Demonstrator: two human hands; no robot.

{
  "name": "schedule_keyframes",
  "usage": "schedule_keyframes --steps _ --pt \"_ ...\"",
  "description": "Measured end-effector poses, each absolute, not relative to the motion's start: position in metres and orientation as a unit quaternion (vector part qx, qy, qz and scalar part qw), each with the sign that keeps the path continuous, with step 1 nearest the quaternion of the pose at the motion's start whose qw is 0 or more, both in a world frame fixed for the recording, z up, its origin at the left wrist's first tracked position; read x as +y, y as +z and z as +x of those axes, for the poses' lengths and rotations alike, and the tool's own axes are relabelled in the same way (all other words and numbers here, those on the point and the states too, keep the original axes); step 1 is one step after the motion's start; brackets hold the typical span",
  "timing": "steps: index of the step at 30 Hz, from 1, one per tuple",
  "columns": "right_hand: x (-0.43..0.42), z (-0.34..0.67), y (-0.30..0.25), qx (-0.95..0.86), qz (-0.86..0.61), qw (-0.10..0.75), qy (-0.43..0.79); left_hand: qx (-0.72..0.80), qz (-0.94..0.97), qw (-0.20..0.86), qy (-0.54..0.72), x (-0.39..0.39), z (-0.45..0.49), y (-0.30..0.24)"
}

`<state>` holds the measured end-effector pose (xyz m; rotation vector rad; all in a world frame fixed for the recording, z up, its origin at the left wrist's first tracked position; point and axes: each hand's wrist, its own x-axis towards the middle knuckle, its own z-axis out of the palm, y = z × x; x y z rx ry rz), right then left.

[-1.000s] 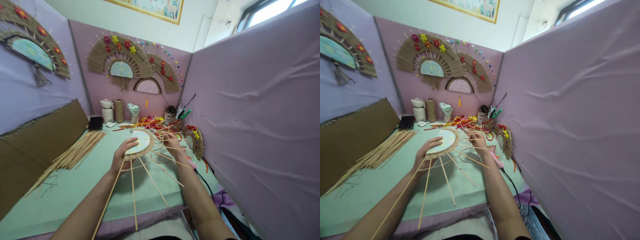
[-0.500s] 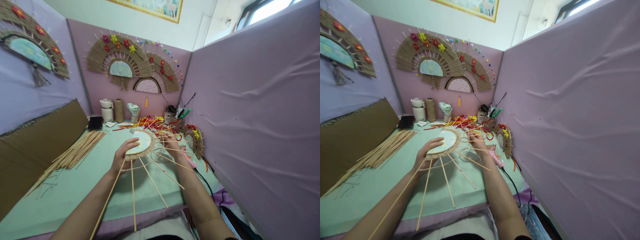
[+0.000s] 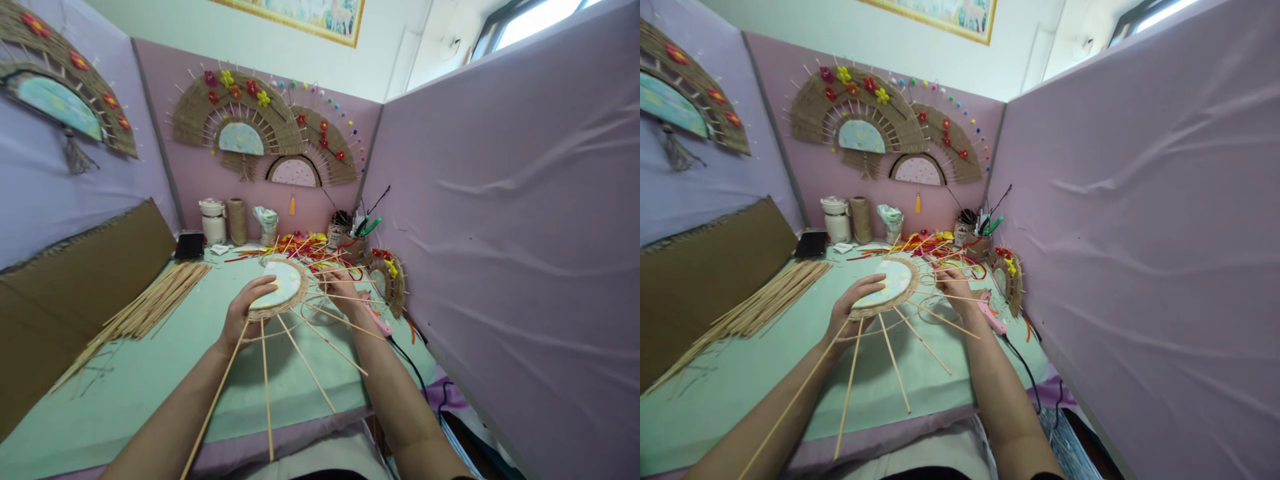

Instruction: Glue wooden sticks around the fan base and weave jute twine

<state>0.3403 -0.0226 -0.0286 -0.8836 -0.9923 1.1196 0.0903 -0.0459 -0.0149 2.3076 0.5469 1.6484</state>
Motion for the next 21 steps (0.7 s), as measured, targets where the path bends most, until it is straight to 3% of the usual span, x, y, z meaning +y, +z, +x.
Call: schedule_keyframes --steps 13,16,21 --pt "-0.021 0.340 -0.032 -0.465 -0.411 0.674 0.402 0.194 0.782 0.124 0.579 -0.045 0.090 -0.016" --pt "-0.023 0.342 -0.032 -0.455 -0.452 0.702 0.308 0.203 0.776 0.115 0.587 -0.043 0.090 -0.018" --pt "-0.033 0.340 -0.033 -0.482 -0.504 0.715 0.044 0.217 0.774 0.101 0.585 -0.042 0.089 -0.018"
